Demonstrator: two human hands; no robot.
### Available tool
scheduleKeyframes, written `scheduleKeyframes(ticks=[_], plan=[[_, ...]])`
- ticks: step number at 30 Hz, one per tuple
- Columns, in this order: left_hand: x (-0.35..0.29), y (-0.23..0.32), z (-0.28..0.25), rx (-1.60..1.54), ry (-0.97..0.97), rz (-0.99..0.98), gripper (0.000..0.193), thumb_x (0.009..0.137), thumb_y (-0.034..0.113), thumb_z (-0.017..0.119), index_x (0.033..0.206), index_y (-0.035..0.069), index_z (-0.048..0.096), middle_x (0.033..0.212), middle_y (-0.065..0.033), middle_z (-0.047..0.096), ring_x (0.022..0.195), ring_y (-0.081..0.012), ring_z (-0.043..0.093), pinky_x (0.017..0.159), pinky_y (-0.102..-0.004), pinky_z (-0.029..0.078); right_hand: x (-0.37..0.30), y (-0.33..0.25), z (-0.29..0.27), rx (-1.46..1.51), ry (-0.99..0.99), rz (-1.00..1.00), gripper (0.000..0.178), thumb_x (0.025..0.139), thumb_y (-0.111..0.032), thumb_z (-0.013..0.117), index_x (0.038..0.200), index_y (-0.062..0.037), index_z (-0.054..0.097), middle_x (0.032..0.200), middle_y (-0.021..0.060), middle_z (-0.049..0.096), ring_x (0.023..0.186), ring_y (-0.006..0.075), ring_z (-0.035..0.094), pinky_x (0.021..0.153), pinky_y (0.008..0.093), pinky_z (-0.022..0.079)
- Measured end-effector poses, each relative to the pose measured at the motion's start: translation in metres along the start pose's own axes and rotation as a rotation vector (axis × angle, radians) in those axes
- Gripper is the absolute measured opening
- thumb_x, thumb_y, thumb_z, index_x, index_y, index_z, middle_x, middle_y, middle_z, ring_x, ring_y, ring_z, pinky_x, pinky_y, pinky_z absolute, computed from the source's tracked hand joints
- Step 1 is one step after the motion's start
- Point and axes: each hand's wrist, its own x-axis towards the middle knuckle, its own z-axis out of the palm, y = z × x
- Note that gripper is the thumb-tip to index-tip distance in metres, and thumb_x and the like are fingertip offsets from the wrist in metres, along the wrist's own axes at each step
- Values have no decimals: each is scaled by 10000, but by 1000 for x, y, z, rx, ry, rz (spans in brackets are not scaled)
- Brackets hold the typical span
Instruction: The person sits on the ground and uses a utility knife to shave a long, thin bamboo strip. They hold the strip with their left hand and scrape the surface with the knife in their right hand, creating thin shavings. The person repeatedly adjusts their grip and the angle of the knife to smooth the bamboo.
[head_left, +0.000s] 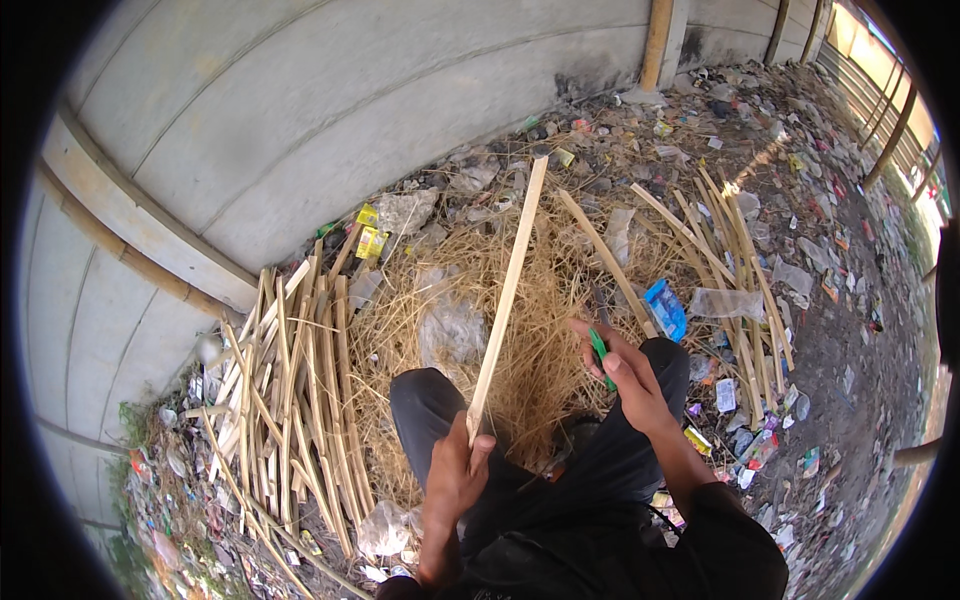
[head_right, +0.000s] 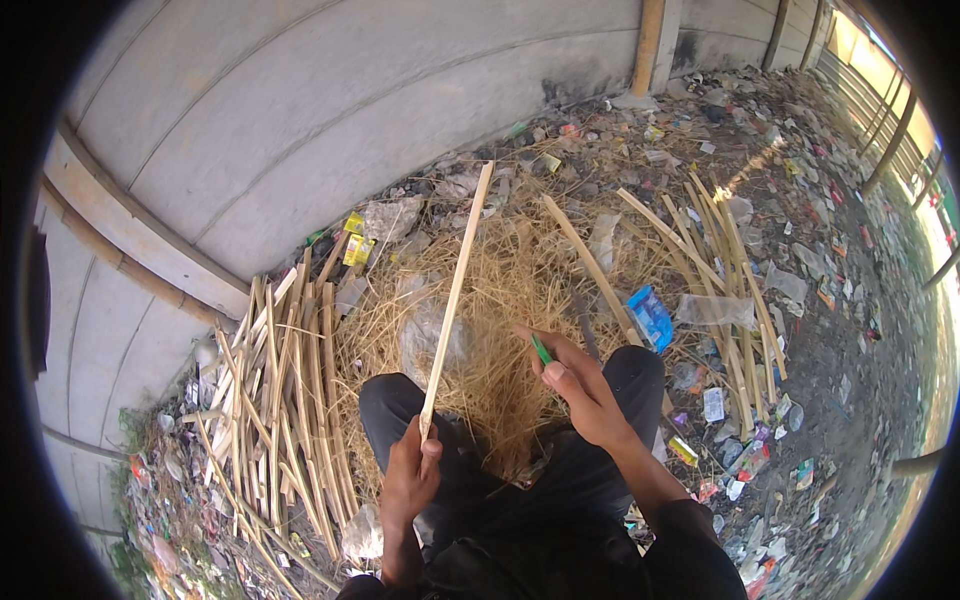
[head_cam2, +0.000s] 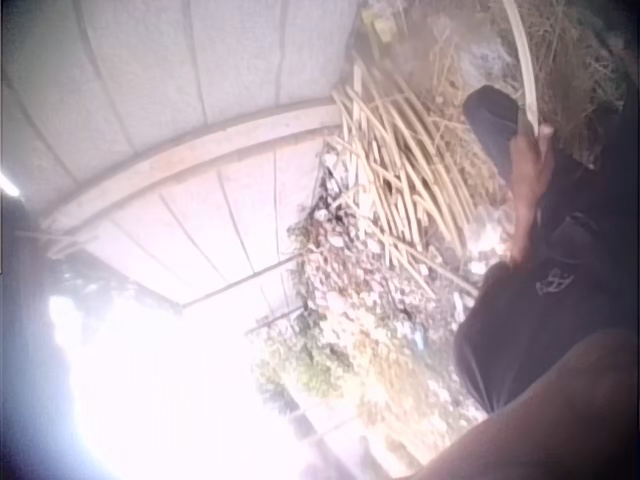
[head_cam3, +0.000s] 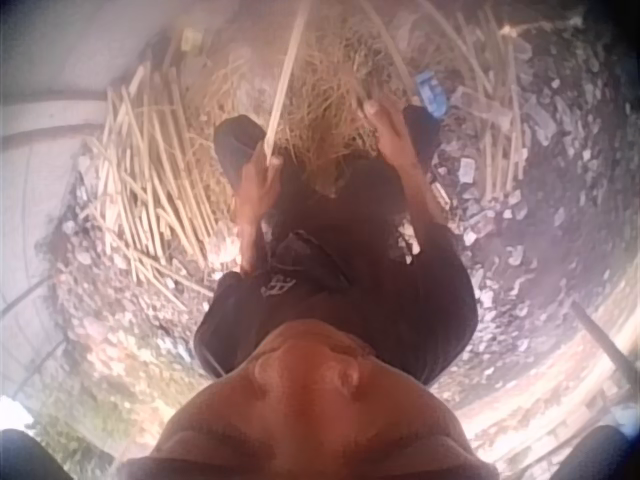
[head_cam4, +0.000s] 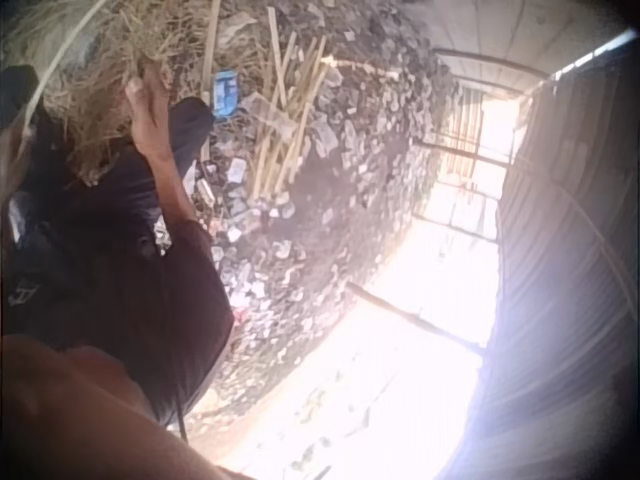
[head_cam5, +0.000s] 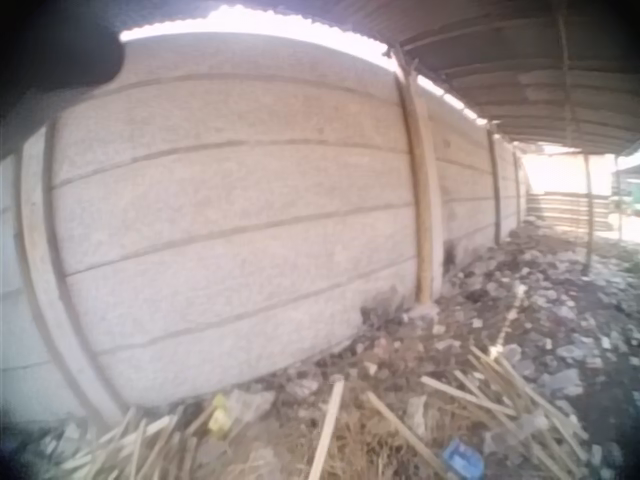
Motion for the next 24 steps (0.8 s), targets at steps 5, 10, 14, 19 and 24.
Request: scheduleKeyframes(ticks=[5,10,14,19,24], plan=[[3,22,8,107,-6,64,655,1059,584,600,1177,-57,532,796,-296,667,848,-570,659,663,-574,510,-4,-18,32,-457,-16,-180,390,923,-371,837,1206,-123,734,937,80,692,778,265,709,646,367,536],[6,33,16,37,-46,85,663,1047,587,617,1197,-53,540,808,-290,689,878,-556,683,675,-561,531,-13,-16,48,-619,-37,-354,324,900,-339,845,1161,-171,753,821,12,664,640,223,670,575,370,528],[5,39,17,60,-37,112,617,1060,538,632,1228,-52,565,800,-278,696,857,-537,699,663,-539,538,-14,-18,51,-665,-13,-399,341,883,-341,849,1163,-170,756,775,4,634,603,203,646,540,352,508],[7,39,18,77,-10,83,512,1091,446,632,1203,-53,621,744,-255,682,770,-498,711,628,-504,533,-14,-19,52,-676,-12,-371,342,889,-340,847,1169,-166,756,767,5,633,596,196,646,525,347,500],[7,36,20,73,-7,77,473,1101,422,628,1155,-47,658,712,-248,669,738,-495,706,616,-506,524,-10,-26,50,-693,-30,-361,309,909,-335,841,1151,-160,762,762,10,646,603,203,659,526,351,503]])
